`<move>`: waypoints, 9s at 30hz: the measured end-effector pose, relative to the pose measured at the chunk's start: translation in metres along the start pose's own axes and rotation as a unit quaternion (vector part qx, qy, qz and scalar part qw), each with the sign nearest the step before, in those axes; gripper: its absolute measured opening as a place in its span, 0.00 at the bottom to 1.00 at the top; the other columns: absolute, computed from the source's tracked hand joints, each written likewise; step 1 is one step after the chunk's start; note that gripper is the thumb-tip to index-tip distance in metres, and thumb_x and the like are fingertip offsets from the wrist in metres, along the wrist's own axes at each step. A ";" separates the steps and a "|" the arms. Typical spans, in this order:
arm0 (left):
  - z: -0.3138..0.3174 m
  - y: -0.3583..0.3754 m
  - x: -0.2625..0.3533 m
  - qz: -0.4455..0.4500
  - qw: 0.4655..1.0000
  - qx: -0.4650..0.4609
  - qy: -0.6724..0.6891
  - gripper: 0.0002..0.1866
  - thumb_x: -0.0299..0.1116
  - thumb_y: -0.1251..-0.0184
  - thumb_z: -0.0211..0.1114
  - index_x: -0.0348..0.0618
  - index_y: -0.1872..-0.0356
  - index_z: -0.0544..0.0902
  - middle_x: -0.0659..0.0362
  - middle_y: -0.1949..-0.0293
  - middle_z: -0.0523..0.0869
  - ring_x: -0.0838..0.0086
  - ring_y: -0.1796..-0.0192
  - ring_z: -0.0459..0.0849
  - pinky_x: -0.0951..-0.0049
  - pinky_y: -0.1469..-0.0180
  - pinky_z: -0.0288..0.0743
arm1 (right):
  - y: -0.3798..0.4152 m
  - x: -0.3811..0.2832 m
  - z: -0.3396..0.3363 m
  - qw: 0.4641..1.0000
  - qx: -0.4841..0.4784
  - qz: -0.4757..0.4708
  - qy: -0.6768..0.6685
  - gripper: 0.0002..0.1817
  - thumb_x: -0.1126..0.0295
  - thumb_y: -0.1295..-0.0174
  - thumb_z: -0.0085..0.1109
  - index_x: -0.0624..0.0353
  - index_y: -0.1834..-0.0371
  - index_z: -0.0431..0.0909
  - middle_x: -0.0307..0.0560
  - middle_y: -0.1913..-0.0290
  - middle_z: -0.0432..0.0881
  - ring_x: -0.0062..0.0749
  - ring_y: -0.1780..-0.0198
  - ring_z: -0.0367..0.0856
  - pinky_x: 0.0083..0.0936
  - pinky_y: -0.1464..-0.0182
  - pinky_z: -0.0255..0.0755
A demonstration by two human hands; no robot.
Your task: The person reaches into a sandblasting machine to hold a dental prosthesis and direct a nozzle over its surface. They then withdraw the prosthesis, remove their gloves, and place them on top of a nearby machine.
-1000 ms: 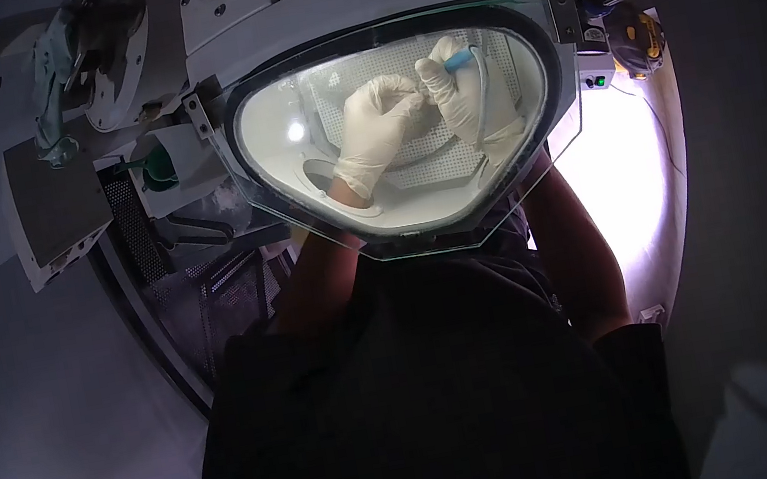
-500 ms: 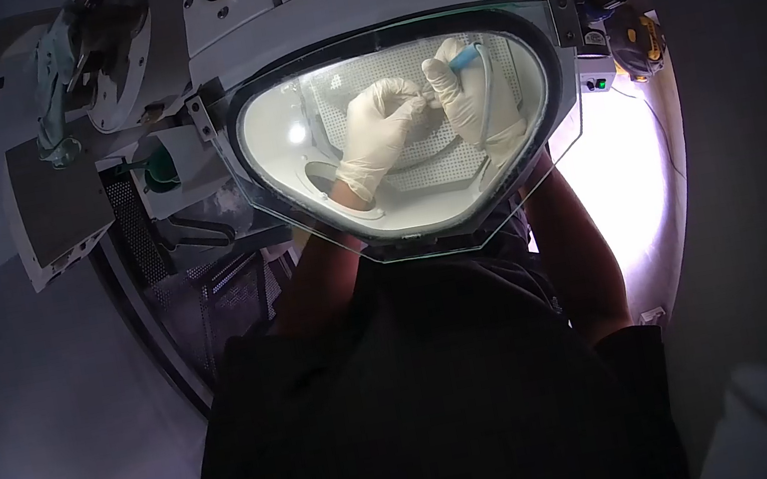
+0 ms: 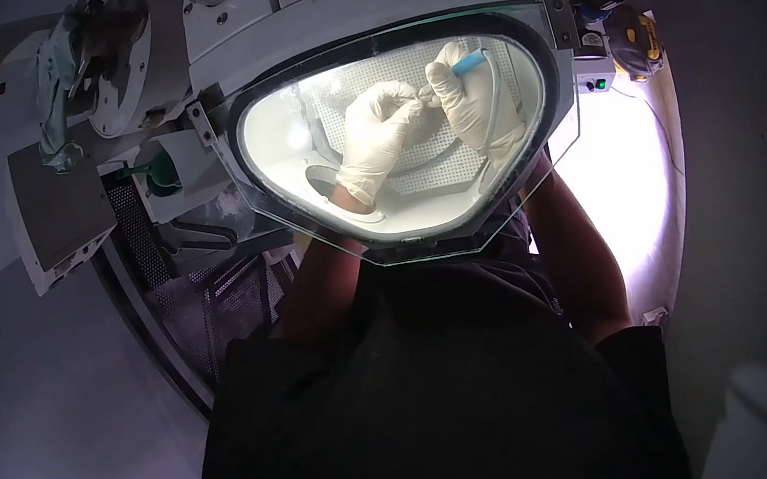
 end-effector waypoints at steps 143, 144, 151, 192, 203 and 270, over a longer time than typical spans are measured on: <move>0.003 -0.001 0.005 0.068 0.973 0.045 -0.217 0.08 0.28 0.36 0.78 0.38 0.59 0.90 0.53 0.60 0.94 0.67 0.58 0.93 0.68 0.52 0.85 | 0.003 0.028 0.003 0.997 -0.050 0.057 -0.010 0.26 0.45 0.18 0.51 0.59 0.63 0.75 0.40 0.70 0.84 0.20 0.66 0.85 0.21 0.61 0.81; 0.002 -0.001 0.004 0.071 0.973 0.048 -0.216 0.08 0.29 0.36 0.78 0.38 0.59 0.90 0.53 0.60 0.94 0.68 0.58 0.93 0.68 0.52 0.84 | 0.003 0.027 0.002 0.997 -0.051 0.058 -0.007 0.26 0.44 0.18 0.51 0.59 0.63 0.75 0.40 0.70 0.83 0.20 0.66 0.85 0.21 0.60 0.80; 0.001 0.000 -0.001 0.061 0.981 0.057 -0.177 0.09 0.29 0.38 0.79 0.37 0.60 0.90 0.53 0.61 0.93 0.68 0.57 0.91 0.67 0.50 0.84 | 0.003 0.023 0.003 0.996 -0.056 0.070 0.003 0.25 0.45 0.18 0.52 0.57 0.64 0.74 0.39 0.72 0.83 0.20 0.65 0.86 0.22 0.60 0.78; 0.001 0.002 0.002 0.168 0.956 0.057 -0.234 0.10 0.27 0.41 0.83 0.41 0.63 0.89 0.60 0.63 0.90 0.76 0.61 0.87 0.73 0.55 0.82 | 0.002 0.007 -0.002 0.996 -0.026 0.075 0.046 0.22 0.48 0.21 0.60 0.56 0.63 0.79 0.45 0.72 0.81 0.37 0.68 0.82 0.37 0.61 0.75; 0.004 0.002 0.013 0.155 0.956 0.071 -0.237 0.10 0.29 0.48 0.85 0.42 0.68 0.89 0.58 0.68 0.90 0.66 0.64 0.88 0.67 0.58 0.81 | 0.002 0.008 0.004 0.996 -0.046 0.055 0.047 0.26 0.46 0.20 0.58 0.57 0.68 0.73 0.40 0.74 0.74 0.28 0.69 0.72 0.33 0.64 0.71; 0.003 0.001 0.009 0.150 0.943 0.054 -0.291 0.12 0.32 0.51 0.88 0.43 0.70 0.91 0.58 0.71 0.88 0.71 0.69 0.86 0.69 0.65 0.81 | 0.005 0.007 0.002 0.995 -0.070 0.047 0.050 0.26 0.46 0.20 0.57 0.59 0.66 0.75 0.44 0.74 0.73 0.30 0.70 0.71 0.35 0.65 0.69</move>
Point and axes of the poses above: each hand's wrist, its own y-axis away from the middle knuckle, its own z-axis out of the palm, x = y × z, the point moved 5 cm from there along -y, towards the middle knuckle
